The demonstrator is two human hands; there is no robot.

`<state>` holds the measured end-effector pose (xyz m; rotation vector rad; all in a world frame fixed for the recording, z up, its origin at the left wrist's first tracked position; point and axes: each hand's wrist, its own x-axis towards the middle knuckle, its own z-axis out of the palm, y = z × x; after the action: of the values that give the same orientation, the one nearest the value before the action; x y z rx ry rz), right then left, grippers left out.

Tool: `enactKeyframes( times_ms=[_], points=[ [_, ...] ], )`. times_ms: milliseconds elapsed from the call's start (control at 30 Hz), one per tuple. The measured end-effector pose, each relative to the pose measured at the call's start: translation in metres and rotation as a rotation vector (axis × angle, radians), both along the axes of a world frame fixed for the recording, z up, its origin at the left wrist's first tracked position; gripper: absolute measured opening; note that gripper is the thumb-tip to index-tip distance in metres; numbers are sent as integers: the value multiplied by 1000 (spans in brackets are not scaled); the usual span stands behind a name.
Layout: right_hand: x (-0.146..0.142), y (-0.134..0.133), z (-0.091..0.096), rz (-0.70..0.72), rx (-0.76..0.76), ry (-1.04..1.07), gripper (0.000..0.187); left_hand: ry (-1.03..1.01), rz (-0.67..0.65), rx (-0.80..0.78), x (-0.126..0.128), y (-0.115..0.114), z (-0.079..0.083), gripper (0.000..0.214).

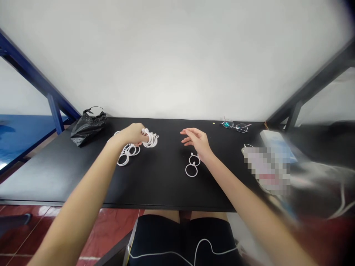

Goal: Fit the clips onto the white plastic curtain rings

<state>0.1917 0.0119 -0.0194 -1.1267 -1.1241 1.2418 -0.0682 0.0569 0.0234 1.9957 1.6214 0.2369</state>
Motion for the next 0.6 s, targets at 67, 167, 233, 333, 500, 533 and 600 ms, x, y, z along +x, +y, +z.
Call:
enactKeyframes(
  times_ms=[67,167,233,333,500,533,600],
  points=[
    [3,2,0,-26,-15,1,21,117,73,-38,-19,8,4,25],
    [3,4,-2,-25,-13,-20,20,205,131,-95,-39,15,0,28],
    [4,5,-1,-18,-4,-44,22,193,147,-85,-49,15,-4,24],
    [14,3,10,9,28,-85,27,156,183,-47,-61,9,-5,31],
    [53,-12,30,92,126,-435,27,248,172,-9,-74,-1,14,56],
    [62,-15,31,94,130,-591,24,302,168,8,-73,-3,18,55],
    [76,-22,29,119,128,-849,17,459,179,74,-61,-9,25,49]
  ],
)
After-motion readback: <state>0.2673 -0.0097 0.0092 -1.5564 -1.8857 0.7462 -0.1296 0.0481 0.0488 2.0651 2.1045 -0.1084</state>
